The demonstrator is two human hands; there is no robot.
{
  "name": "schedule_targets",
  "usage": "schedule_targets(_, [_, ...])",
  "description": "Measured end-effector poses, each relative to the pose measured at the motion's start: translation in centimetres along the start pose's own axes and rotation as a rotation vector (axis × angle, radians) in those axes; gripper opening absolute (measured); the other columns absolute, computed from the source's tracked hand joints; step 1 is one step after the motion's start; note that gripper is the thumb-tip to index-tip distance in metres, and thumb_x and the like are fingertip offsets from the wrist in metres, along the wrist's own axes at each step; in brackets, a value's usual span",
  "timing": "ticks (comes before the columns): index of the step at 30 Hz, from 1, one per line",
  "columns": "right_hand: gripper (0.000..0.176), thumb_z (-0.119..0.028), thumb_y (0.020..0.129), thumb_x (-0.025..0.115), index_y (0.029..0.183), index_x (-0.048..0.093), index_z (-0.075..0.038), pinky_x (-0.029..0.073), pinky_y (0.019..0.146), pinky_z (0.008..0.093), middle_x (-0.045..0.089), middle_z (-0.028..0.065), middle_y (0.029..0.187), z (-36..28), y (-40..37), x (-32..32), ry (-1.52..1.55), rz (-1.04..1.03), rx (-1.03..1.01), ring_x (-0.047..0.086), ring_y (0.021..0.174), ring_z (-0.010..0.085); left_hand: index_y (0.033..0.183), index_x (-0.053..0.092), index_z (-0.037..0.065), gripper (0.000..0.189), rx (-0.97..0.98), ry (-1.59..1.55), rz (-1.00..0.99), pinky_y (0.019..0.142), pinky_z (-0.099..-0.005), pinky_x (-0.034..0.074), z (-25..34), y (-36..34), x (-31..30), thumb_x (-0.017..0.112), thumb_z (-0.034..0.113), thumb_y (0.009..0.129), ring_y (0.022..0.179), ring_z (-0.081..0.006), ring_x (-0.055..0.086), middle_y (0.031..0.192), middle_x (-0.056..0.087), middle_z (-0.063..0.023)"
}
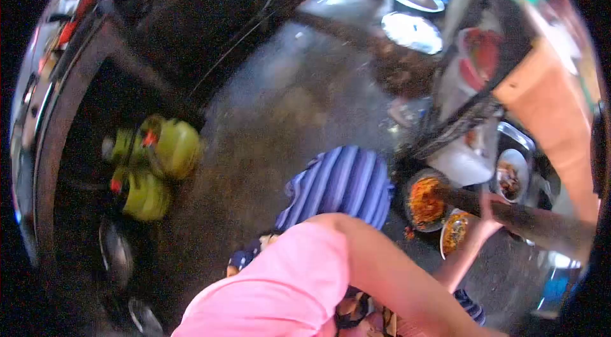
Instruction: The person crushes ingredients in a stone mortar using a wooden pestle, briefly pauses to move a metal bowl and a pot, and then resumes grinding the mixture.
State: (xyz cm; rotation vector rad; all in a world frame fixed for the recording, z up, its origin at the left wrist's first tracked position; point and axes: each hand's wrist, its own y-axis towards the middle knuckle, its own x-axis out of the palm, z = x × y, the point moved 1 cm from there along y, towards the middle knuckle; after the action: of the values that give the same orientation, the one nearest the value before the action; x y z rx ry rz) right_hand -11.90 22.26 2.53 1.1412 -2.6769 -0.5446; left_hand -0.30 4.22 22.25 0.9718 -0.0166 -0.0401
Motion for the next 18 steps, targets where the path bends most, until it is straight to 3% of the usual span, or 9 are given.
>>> schedule_targets(3, [0.028, 0.005, 0.063, 0.068, 0.085, 0.055, -0.006, 0.037, 0.083, 0.0317, 0.053, 0.0013, 0.082, 8.5, -4.7, 1.1, -0.081, 0.094, 0.072, 0.049, 0.084, 0.0137, 0.071, 0.057, 0.008, 0.015, -0.107, 0.517, -0.087, 0.063, -0.0368, 0.041, 2.4, 0.1, -1.8, 0.057, 0.023, 0.075, 0.07, -0.0192, 0.056, 0.081, 0.057, -0.0032])
schedule_targets(5, [0.029, 0.001, 0.064, 0.072, 0.084, 0.053, -0.008, 0.039, 0.081, 0.03, 0.054, 0.0012, 0.087, 14.4, -6.5, -1.2, 0.002, 0.036, 0.135, 0.048, 0.082, 0.0124, 0.064, 0.053, 0.01, 0.013, 0.003, 0.889, -0.14, 0.067, -0.0365, 0.041, 5.0, -0.1, -3.6, 0.056, 0.019, 0.072, 0.073, -0.0183, 0.055, 0.078, 0.057, -0.0024])
schedule_targets(6, [0.028, 0.001, 0.065, 0.072, 0.085, 0.054, -0.007, 0.04, 0.081, 0.0296, 0.054, 0.001, 0.088, 14.0, -6.1, -1.2, 0.078, 0.094, 0.179, 0.049, 0.083, 0.0123, 0.062, 0.052, 0.009, 0.011, -0.057, 0.991, -0.227, 0.075, -0.0359, 0.04, 6.8, -0.2, -4.3, 0.057, 0.015, 0.069, 0.078, -0.0185, 0.056, 0.078, 0.057, -0.0024])
schedule_targets(7, [0.027, 0.001, 0.067, 0.071, 0.086, 0.054, -0.007, 0.04, 0.082, 0.0293, 0.055, 0.0008, 0.088, 12.6, -6.2, -1.1, 0.134, 0.156, 0.24, 0.05, 0.084, 0.0121, 0.065, 0.054, 0.007, 0.007, -0.056, 1.137, -0.185, 0.077, -0.0343, 0.042, 8.4, -0.7, -5.1, 0.058, 0.013, 0.066, 0.077, -0.0174, 0.055, 0.08, 0.057, -0.0021])
schedule_targets(9, [0.027, 0.001, 0.067, 0.071, 0.088, 0.055, -0.004, 0.04, 0.08, 0.0269, 0.055, 0.0011, 0.087, 7.1, -3.8, -0.8, 0.298, 0.136, 0.163, 0.05, 0.082, 0.0116, 0.07, 0.057, 0.006, 0.007, 0.339, 1.572, 0.028, 0.076, -0.0327, 0.043, 9.0, -1.5, -6.0, 0.06, 0.011, 0.065, 0.074, -0.0178, 0.054, 0.083, 0.058, -0.0043])
schedule_targets(11, [0.024, 0.001, 0.063, 0.071, 0.082, 0.056, -0.004, 0.04, 0.076, 0.0265, 0.055, 0.0013, 0.084, 0.2, -1.7, -1.0, 0.104, 0.098, 0.072, 0.05, 0.078, 0.0121, 0.078, 0.062, 0.008, 0.011, 0.233, 1.643, -0.25, 0.072, -0.0312, 0.045, 12.5, -1.6, -6.5, 0.062, 0.011, 0.067, 0.071, -0.0189, 0.053, 0.088, 0.058, -0.0073])
schedule_targets(13, [0.023, 0.003, 0.062, 0.069, 0.08, 0.055, -0.002, 0.04, 0.076, 0.0265, 0.054, 0.0013, 0.083, -1.8, -0.3, -1.8, 0.056, 0.03, 0.069, 0.049, 0.078, 0.0123, 0.081, 0.061, 0.008, 0.015, 0.122, 1.672, -0.335, 0.072, -0.0313, 0.045, 13.5, -0.3, -5.8, 0.062, 0.014, 0.067, 0.071, -0.018, 0.053, 0.088, 0.058, -0.0066])
schedule_targets(15, [0.027, 0.006, 0.061, 0.068, 0.083, 0.054, -0.001, 0.04, 0.076, 0.0269, 0.054, 0.0017, 0.082, 1.2, -0.7, -2.0, 0.052, 0.091, 0.057, 0.049, 0.077, 0.0136, 0.084, 0.061, 0.009, 0.019, -0.01, 1.707, -0.269, 0.071, -0.0315, 0.045, 13.7, 0.2, -4.6, 0.062, 0.017, 0.067, 0.071, -0.0171, 0.053, 0.087, 0.058, -0.0059])
schedule_targets(18, [0.048, 0.012, 0.059, 0.068, 0.101, 0.05, -0.001, 0.042, 0.08, 0.0299, 0.052, 0.0051, 0.094, 11.1, -4.4, -1.6, 0.081, 0.244, 0.204, 0.049, 0.082, 0.0157, 0.088, 0.06, 0.009, 0.025, -0.183, 1.866, 0.001, 0.071, -0.0318, 0.044, 12.2, 0.3, -3.4, 0.061, 0.022, 0.066, 0.071, -0.0157, 0.053, 0.087, 0.058, -0.0048])
